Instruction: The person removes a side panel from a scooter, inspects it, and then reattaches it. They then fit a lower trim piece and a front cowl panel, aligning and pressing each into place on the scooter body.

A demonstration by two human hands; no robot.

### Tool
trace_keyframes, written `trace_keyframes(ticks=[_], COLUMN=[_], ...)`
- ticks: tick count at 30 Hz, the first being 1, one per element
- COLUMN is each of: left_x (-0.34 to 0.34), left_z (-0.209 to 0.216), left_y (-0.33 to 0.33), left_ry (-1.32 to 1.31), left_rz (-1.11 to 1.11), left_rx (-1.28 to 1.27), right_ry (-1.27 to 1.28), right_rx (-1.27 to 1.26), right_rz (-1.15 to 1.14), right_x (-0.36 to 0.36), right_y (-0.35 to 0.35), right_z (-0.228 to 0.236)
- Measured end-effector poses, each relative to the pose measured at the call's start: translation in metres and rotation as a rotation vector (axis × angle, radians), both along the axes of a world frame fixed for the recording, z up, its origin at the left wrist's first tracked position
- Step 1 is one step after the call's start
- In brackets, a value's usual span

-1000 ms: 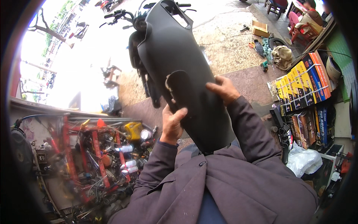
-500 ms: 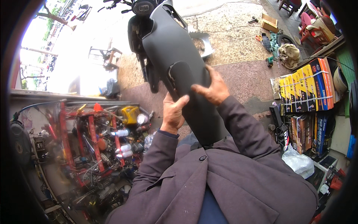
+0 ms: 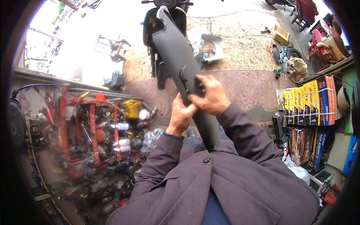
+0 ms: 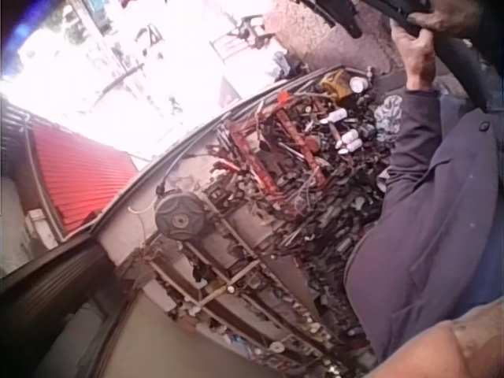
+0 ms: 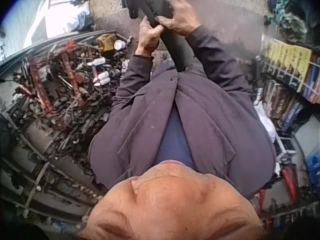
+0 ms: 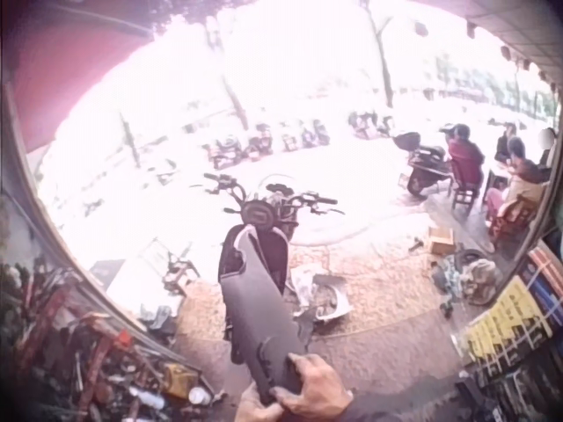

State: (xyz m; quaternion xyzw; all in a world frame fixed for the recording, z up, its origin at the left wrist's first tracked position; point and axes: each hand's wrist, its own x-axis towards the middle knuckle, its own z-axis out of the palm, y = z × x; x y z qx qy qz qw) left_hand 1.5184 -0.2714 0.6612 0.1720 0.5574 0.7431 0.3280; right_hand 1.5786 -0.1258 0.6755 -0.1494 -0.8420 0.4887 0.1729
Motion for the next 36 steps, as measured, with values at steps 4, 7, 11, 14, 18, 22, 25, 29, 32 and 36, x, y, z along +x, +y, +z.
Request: trace_keyframes(ticks=[4, 7, 11, 14, 18, 22, 25, 29, 32, 36], left_x=[-0.015, -0.026, -0.038, -0.044, -0.051, -0.056, -0.058, -0.057, -0.057, -0.058], left_z=[0.014, 0.018, 0.016, 0.016, 0.021, 0.025, 0.024, 0.021, 0.021, 0.023], left_y=[-0.027, -0.047, -0.066, -0.075, -0.082, -0.086, -0.085, -0.081, -0.078, -0.076], left_ry=[-0.002, 0.003, -0.007, -0.046, 0.017, -0.089, -0.073, 0.043, 0.142, 0.17], left_rz=[-0.031, -0.042, -0.052, -0.073, -0.063, -0.076, -0.103, -0.076, -0.083, -0.101], left_rx=[0.0, -0.03, 0.027, 0.068, 0.004, 0.034, 0.046, 0.015, 0.058, 0.061], right_ry=[0.047, 0.069, 0.102, 0.118, 0.094, 0.131, 0.116, 0.187, 0.225, 0.209], right_rx=[-0.064, -0.284, -0.471, -0.564, -0.577, -0.649, -0.546, -0.279, -0.067, 0.047], right_rz=[0.02, 0.02, 0.005, 0.016, 0.024, 0.081, 0.007, -0.05, -0.072, -0.096], right_x=[-0.012, -0.017, -0.02, -0.026, -0.026, -0.025, -0.028, -0.033, -0.034, -0.033], right_y=[-0.024, -0.041, -0.058, -0.069, -0.079, -0.086, -0.09, -0.095, -0.1, -0.101], right_z=[0.009, 0.015, 0.018, 0.02, 0.027, 0.031, 0.031, 0.028, 0.027, 0.027])
